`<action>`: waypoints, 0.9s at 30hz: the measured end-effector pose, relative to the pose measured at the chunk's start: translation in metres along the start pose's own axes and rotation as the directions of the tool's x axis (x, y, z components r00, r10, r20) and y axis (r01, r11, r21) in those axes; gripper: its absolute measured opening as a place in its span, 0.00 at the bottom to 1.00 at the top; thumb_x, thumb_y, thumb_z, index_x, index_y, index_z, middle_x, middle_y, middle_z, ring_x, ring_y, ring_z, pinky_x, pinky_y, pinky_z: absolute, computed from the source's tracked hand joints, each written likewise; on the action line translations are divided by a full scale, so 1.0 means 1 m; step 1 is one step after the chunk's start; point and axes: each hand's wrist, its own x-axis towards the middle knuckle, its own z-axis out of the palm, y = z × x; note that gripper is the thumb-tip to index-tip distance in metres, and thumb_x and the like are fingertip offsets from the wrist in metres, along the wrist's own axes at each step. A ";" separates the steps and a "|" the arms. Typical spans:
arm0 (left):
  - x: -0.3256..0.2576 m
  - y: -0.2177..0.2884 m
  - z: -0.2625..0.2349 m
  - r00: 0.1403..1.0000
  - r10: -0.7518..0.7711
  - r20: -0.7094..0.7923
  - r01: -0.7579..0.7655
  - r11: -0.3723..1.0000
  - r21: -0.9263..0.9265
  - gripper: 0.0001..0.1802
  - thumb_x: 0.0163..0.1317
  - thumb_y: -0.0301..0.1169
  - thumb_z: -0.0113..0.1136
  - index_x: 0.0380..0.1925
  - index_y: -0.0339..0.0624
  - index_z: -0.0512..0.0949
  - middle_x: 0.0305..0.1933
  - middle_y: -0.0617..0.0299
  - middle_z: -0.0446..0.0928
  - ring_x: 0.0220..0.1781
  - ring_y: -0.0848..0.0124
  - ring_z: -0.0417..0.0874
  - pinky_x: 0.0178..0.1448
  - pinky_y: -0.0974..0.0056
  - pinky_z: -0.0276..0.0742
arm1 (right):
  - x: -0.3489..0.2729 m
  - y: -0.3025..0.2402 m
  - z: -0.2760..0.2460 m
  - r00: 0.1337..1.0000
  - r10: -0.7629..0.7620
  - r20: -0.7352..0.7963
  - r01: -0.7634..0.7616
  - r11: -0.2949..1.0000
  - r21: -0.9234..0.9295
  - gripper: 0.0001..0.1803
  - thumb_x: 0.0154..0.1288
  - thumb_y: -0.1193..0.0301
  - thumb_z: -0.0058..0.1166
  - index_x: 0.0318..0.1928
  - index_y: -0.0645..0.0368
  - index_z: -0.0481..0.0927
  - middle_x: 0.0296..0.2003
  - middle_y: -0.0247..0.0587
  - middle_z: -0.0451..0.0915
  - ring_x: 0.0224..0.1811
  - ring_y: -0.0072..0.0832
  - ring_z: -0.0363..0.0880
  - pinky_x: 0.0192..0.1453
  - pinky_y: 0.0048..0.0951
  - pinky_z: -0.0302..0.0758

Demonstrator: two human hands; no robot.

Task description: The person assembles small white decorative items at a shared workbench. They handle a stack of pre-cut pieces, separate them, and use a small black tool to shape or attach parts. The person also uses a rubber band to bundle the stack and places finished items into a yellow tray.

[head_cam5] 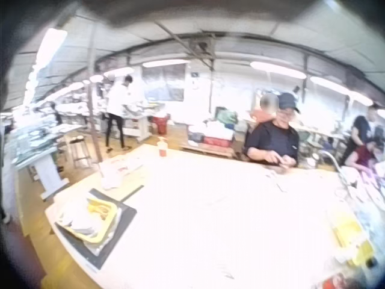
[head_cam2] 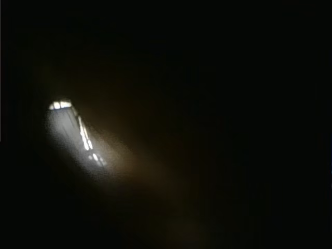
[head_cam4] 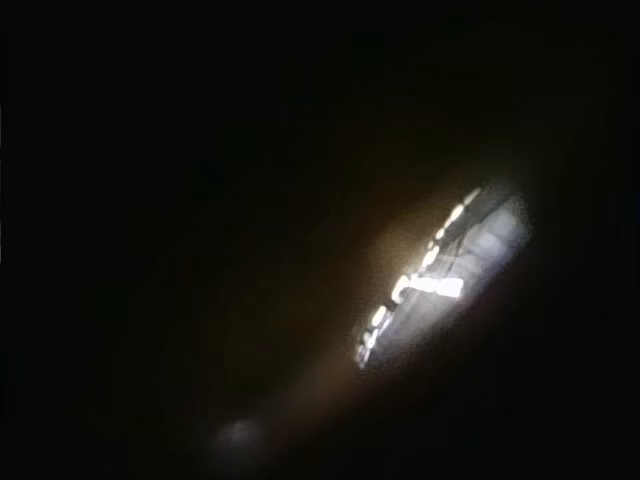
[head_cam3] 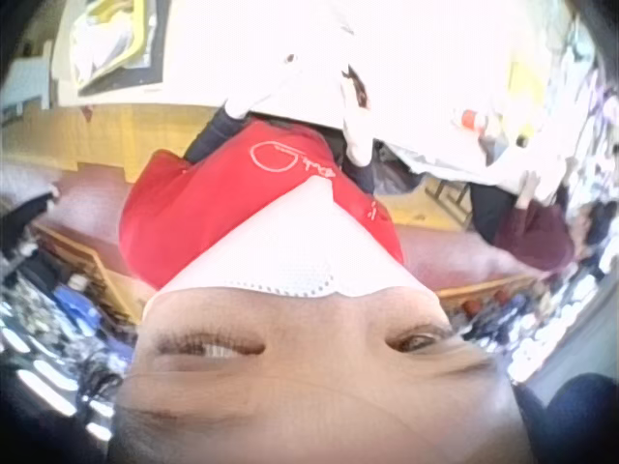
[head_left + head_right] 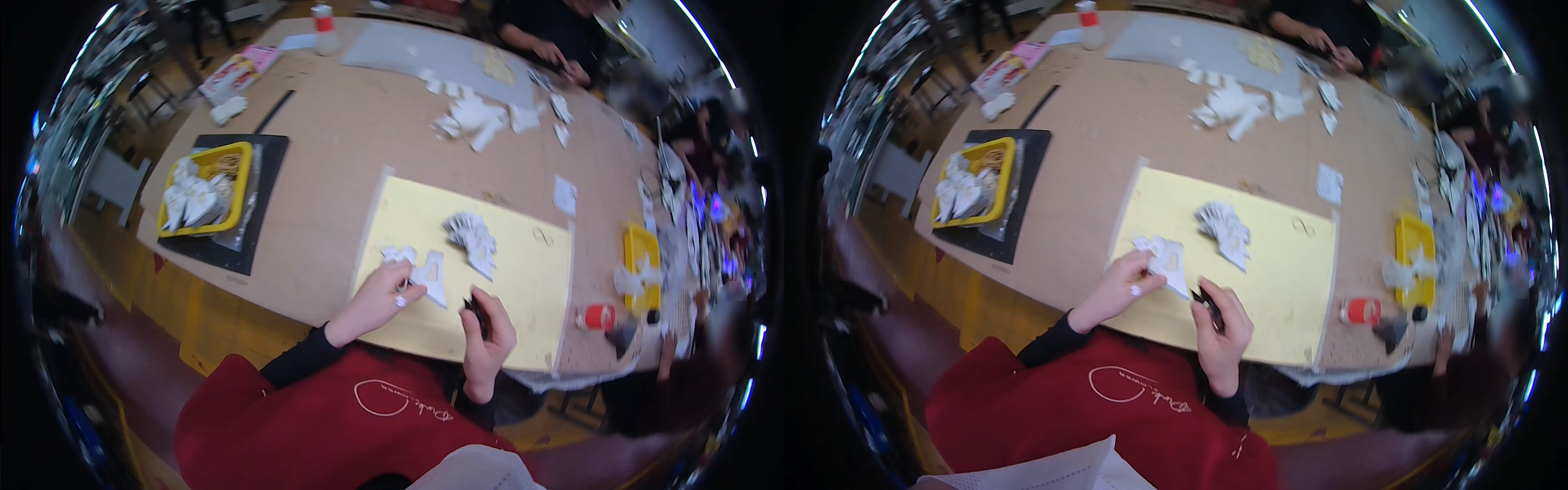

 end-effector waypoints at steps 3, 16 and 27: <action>0.002 -0.021 -0.002 0.999 -0.032 -0.034 0.042 0.939 0.340 0.14 0.58 0.35 0.64 0.23 0.37 0.75 0.31 0.54 0.77 0.37 0.56 0.76 0.45 0.55 0.70 | -0.006 0.014 -0.004 0.996 0.076 -0.046 -0.073 0.996 0.051 0.16 0.57 0.83 0.60 0.48 0.66 0.81 0.30 0.34 0.74 0.28 0.19 0.68 0.32 0.20 0.65; 0.004 0.032 0.008 0.969 0.148 0.196 -0.111 0.976 -0.186 0.17 0.61 0.36 0.67 0.44 0.36 0.81 0.40 0.55 0.82 0.43 0.68 0.82 0.50 0.64 0.75 | 0.006 0.014 -0.004 0.979 -0.143 0.148 0.179 0.948 -0.264 0.17 0.57 0.81 0.63 0.49 0.65 0.81 0.31 0.45 0.81 0.28 0.30 0.79 0.31 0.27 0.74; 0.001 0.038 0.000 0.990 0.064 0.127 -0.042 0.984 -0.175 0.09 0.57 0.33 0.71 0.31 0.36 0.86 0.29 0.60 0.84 0.33 0.75 0.82 0.43 0.68 0.75 | -0.001 0.020 -0.010 0.955 -0.160 0.251 0.234 0.924 -0.303 0.15 0.57 0.77 0.65 0.46 0.62 0.83 0.27 0.43 0.80 0.27 0.33 0.81 0.31 0.30 0.75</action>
